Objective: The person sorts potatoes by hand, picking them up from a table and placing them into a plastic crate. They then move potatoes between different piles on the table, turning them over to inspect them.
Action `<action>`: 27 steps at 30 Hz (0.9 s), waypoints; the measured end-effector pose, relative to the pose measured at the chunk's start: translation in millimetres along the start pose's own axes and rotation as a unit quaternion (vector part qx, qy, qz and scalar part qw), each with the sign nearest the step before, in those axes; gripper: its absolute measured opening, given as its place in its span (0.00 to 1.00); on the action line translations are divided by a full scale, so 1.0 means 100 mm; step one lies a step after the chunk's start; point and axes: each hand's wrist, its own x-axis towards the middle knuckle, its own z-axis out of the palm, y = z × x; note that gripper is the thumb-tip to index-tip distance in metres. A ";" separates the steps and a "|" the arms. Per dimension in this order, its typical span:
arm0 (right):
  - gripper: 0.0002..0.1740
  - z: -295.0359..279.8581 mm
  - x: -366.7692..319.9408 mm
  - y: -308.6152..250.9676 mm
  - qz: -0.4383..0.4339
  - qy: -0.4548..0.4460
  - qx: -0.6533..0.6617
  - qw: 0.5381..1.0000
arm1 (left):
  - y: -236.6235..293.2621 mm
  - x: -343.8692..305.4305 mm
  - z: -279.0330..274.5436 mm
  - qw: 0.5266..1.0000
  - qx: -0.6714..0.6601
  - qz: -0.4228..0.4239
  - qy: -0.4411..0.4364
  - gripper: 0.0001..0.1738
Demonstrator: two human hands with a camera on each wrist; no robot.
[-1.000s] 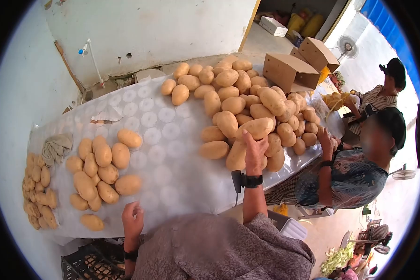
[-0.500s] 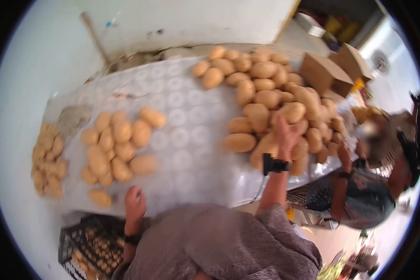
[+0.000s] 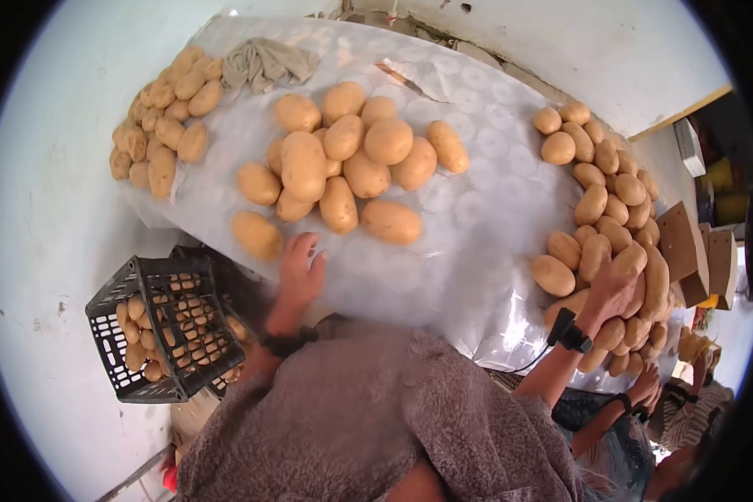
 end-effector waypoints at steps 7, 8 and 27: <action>0.46 0.18 -1.47 -1.25 -0.479 -0.192 0.280 0.810 | 0.02 0.18 0.10 0.999 -0.019 0.033 -0.035 0.21; 0.48 0.22 -1.68 -1.38 -0.488 -0.244 0.271 0.793 | 0.05 0.21 0.10 0.998 -0.008 0.048 -0.038 0.21; 0.40 0.70 -2.40 -1.89 -0.599 -0.260 0.133 0.745 | 0.30 0.24 0.22 0.993 0.034 0.106 0.026 0.23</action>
